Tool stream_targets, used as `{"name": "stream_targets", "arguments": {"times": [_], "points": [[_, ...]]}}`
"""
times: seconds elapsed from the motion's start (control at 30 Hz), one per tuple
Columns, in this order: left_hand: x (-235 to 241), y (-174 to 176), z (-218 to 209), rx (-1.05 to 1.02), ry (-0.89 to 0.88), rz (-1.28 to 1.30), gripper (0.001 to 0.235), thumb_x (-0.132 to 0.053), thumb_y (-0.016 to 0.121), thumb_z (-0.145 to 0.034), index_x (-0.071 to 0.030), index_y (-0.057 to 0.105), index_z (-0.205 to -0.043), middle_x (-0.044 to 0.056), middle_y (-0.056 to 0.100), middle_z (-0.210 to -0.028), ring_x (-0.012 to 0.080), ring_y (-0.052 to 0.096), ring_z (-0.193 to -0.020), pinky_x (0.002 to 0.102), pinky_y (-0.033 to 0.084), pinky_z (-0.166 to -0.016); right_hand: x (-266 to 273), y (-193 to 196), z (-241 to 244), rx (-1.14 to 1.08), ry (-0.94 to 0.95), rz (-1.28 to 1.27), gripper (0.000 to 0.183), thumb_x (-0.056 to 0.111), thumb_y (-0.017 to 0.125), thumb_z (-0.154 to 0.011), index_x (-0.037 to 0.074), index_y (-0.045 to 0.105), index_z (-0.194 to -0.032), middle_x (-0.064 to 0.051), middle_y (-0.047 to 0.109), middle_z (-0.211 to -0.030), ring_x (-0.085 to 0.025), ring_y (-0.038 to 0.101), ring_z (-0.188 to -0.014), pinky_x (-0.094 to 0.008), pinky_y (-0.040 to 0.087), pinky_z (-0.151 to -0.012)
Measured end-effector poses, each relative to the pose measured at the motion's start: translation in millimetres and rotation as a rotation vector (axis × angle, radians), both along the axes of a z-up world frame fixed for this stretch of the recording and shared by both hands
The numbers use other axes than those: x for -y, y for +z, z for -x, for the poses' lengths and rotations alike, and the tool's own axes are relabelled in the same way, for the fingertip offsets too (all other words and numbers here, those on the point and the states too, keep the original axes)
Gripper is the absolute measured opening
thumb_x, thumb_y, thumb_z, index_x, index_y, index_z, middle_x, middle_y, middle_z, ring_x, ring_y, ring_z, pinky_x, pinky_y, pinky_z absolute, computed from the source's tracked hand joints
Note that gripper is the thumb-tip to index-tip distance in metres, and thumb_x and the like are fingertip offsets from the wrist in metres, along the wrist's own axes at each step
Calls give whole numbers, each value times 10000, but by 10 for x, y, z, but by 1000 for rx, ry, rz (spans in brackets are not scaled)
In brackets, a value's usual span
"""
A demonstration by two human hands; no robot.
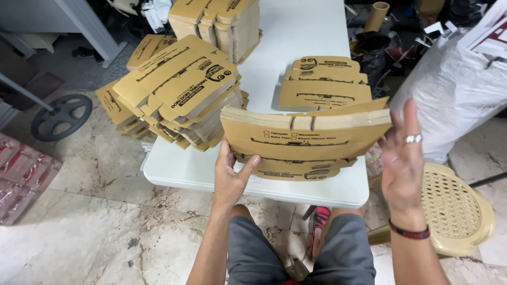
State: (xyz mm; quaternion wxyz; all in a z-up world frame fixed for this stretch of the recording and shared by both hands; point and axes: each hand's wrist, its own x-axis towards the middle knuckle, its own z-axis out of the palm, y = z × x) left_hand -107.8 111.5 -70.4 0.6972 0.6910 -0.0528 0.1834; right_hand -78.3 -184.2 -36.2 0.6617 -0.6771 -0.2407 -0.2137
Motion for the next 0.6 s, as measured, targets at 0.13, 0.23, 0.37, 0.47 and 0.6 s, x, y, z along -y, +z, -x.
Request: {"name": "stream_targets", "arguments": {"times": [0.13, 0.23, 0.37, 0.47, 0.6], "points": [[-1, -27, 16, 11, 2, 24, 787, -99, 738, -869, -39, 340, -1545, 106, 562, -1457, 222, 548, -1328, 330, 465, -1141, 182, 322, -281, -179, 34, -57, 468, 170, 517, -1071, 49, 394, -1506, -108, 626, -1271, -193, 623, -1143, -297, 543, -1044], [20, -18, 19, 9, 6, 43, 796, -103, 743, -859, -33, 343, -1543, 113, 558, -1463, 233, 542, -1343, 340, 464, -1149, 336, 358, -537, -354, 104, -19, 172, 69, 659, -997, 124, 698, -1156, -39, 735, -1053, -121, 705, -914, -211, 582, -822], [46, -24, 33, 28, 26, 17, 843, -133, 739, -865, -21, 287, -1567, 141, 505, -1523, 248, 494, -1403, 346, 426, -1185, 323, 347, -677, -344, 197, -104, 56, 118, 629, -1048, 137, 677, -1069, 36, 695, -863, -57, 654, -688, -173, 532, -606], [51, -29, 26, 37, 28, 8, 835, -113, 732, -874, -27, 284, -1573, 136, 513, -1518, 242, 498, -1402, 341, 419, -1186, 325, 117, -707, -327, 128, -225, 66, 127, 649, -1040, 169, 608, -1070, 55, 659, -894, -50, 636, -764, -183, 546, -685], [50, -30, 26, 8, 45, 17, 803, -118, 736, -874, -33, 322, -1557, 121, 544, -1488, 232, 524, -1377, 337, 441, -1168, 326, -174, -520, -418, 138, -307, 39, 156, 591, -1043, 142, 627, -1034, 19, 644, -862, -80, 600, -745, -183, 460, -669]]}}
